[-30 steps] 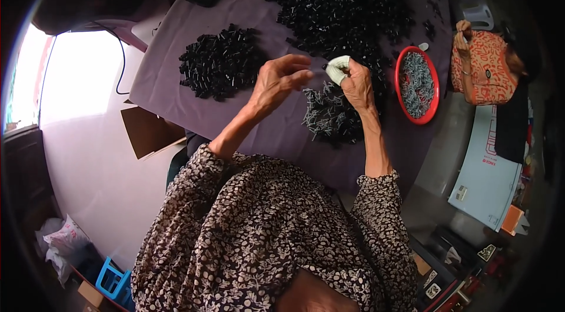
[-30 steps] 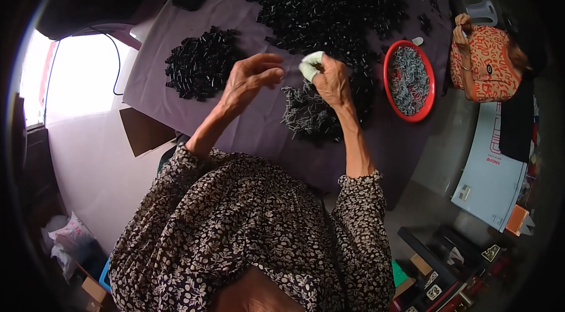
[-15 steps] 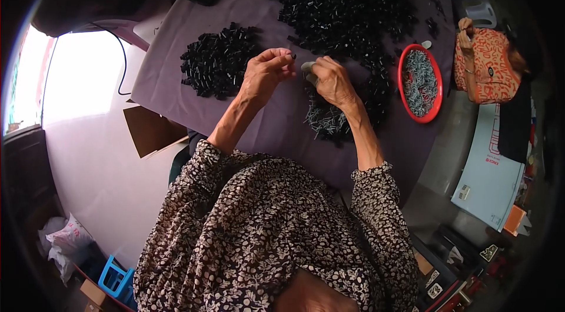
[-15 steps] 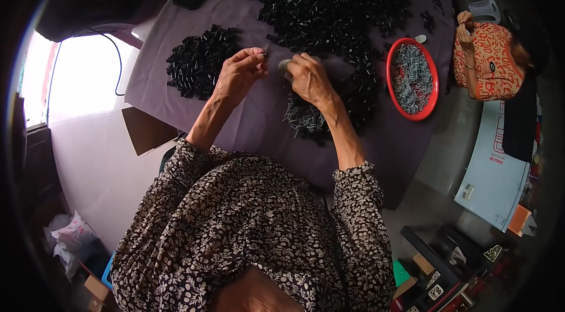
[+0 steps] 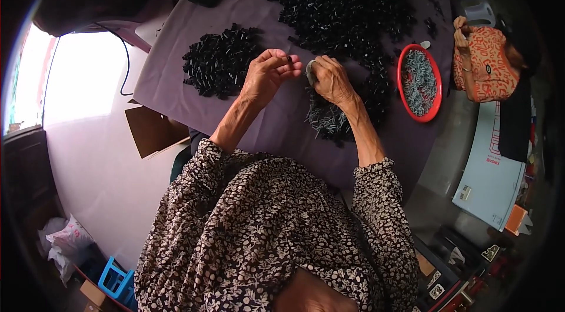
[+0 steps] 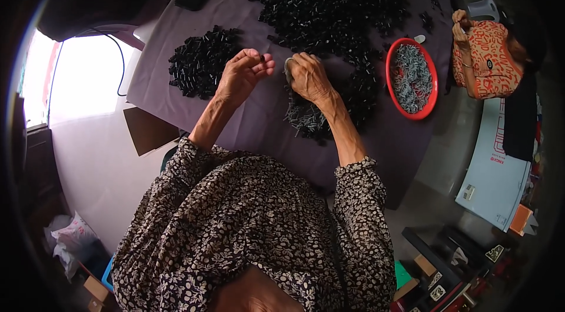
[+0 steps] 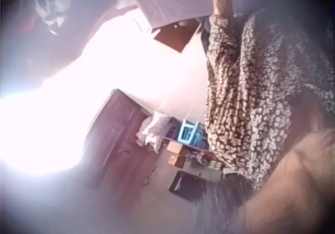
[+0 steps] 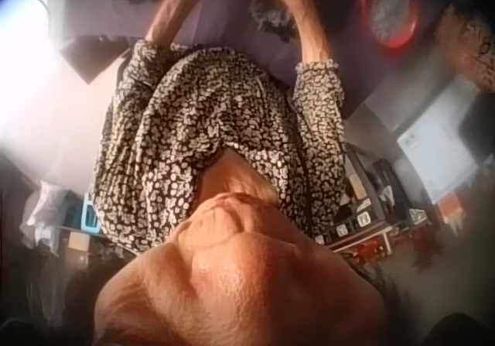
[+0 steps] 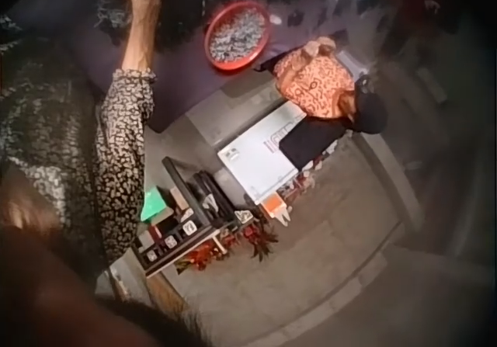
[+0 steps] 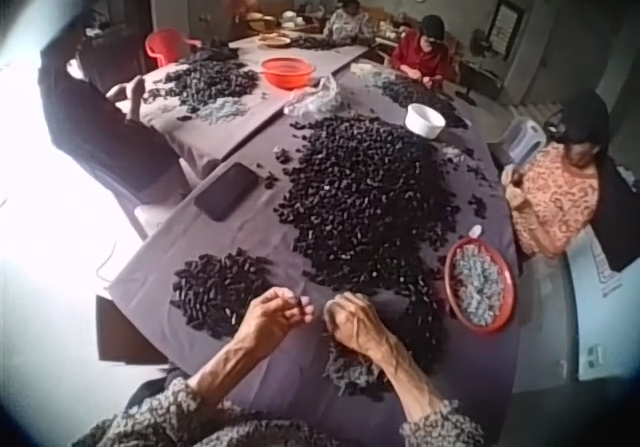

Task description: The person assembles plastic components by repeatedly fitting small grey pieces into black plastic parts by hand.

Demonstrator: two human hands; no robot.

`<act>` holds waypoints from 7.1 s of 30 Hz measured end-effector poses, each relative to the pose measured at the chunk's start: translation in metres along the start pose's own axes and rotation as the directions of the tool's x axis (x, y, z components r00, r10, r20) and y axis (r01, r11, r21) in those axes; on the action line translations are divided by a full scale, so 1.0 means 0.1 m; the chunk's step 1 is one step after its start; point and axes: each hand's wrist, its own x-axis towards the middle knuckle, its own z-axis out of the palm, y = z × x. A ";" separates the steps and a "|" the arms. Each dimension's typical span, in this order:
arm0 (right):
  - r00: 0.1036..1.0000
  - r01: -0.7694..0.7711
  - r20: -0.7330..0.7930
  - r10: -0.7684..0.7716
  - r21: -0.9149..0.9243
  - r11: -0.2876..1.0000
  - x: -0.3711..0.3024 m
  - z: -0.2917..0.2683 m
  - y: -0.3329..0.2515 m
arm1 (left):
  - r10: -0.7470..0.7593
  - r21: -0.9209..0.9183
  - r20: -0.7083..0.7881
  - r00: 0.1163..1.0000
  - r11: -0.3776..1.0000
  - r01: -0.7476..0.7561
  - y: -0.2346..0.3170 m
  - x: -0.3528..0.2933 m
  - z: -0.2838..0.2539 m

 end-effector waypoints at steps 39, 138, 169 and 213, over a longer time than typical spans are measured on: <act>0.903 -0.334 0.017 0.429 0.654 0.678 0.04 -0.38 -0.27 | 0.052 0.419 -0.007 0.999 0.907 -0.044 -0.15 -0.06 0.14; 0.873 -0.270 -0.219 0.436 0.528 0.805 -0.01 -0.62 -0.41 | 0.166 0.457 0.134 0.977 0.864 -0.210 -0.06 -0.21 0.61; 0.837 -0.132 -0.246 0.488 0.775 0.618 -0.03 -0.56 -0.42 | 0.063 0.355 0.068 0.996 0.931 -0.084 -0.07 -0.19 0.55; 0.815 -0.275 -0.234 0.530 0.649 0.710 -0.01 -0.61 -0.43 | 0.165 0.495 0.166 0.972 0.839 -0.226 -0.13 -0.18 0.63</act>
